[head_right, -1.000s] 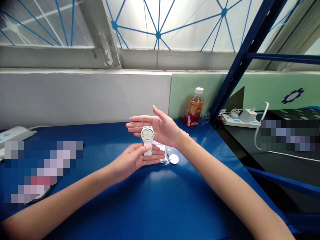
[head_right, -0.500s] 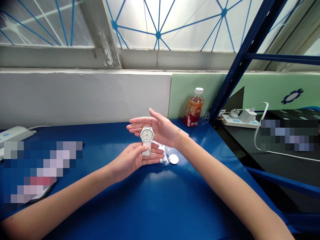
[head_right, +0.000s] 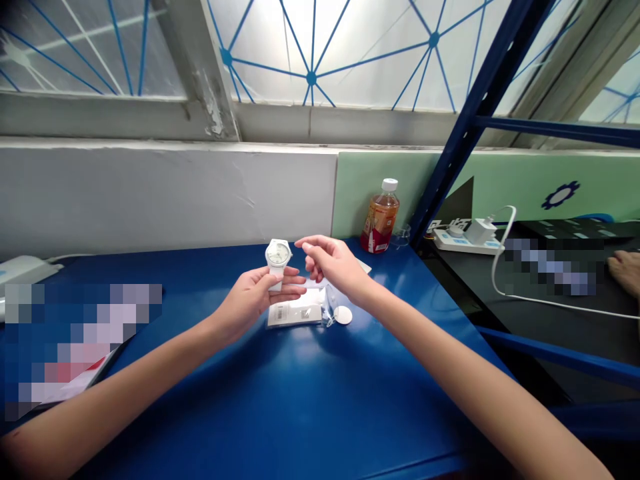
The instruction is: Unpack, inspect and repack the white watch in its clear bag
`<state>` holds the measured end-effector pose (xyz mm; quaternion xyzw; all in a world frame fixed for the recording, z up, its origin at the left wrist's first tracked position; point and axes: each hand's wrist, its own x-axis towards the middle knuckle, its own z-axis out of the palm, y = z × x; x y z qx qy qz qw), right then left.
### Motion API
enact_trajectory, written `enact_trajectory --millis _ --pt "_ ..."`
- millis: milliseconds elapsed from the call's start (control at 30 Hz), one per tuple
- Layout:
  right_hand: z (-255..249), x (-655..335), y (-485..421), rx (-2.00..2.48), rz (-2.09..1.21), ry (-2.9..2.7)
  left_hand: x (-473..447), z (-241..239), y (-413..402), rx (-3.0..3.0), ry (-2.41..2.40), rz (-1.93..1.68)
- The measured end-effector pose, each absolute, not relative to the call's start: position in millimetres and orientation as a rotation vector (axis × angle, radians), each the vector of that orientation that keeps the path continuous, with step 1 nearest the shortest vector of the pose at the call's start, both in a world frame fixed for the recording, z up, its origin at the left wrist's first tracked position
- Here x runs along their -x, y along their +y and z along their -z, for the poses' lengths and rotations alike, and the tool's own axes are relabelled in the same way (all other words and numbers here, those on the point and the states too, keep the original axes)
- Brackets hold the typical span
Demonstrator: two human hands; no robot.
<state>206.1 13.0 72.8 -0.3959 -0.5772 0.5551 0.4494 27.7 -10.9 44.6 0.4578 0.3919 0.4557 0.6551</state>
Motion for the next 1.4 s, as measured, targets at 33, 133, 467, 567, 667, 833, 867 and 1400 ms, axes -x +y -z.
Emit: enact_trajectory --millis 33,133,467,567,667,833,867,1400 --pt "-68.4 -207.6 7.0 0.969 -1.361 -1.462 -28.1 -43.7 -10.8 -1.054 0.892 -1.034" --pt "-54.5 -209.4 -7.4 0.928 -1.23 -1.459 -29.1 -43.4 -12.2 -1.106 0.887 -1.006" --pt "-35.5 -209.5 -14.4 0.944 -1.329 -1.288 -17.5 -21.9 -20.2 -2.469 1.295 -1.046" --pt "-36.9 -210.0 -17.0 0.985 -1.176 -1.393 -15.4 -13.7 -18.1 -2.654 1.308 -1.06" --pt "-39.3 -211.2 -17.0 1.021 -1.065 -1.49 -14.2 -13.3 -16.1 -2.786 1.246 -1.132" --pt "-44.2 -219.4 -16.2 1.048 -1.054 -1.597 -14.7 -18.6 -16.1 -2.936 1.014 -1.235" --pt "-44.2 -222.8 -16.8 1.057 -1.035 -1.609 -15.2 -18.3 -16.3 -2.942 0.992 -1.224" --pt "-31.9 -265.2 -9.9 1.279 -0.706 -1.701 -16.7 -1.5 -14.4 -2.737 1.102 -0.572"
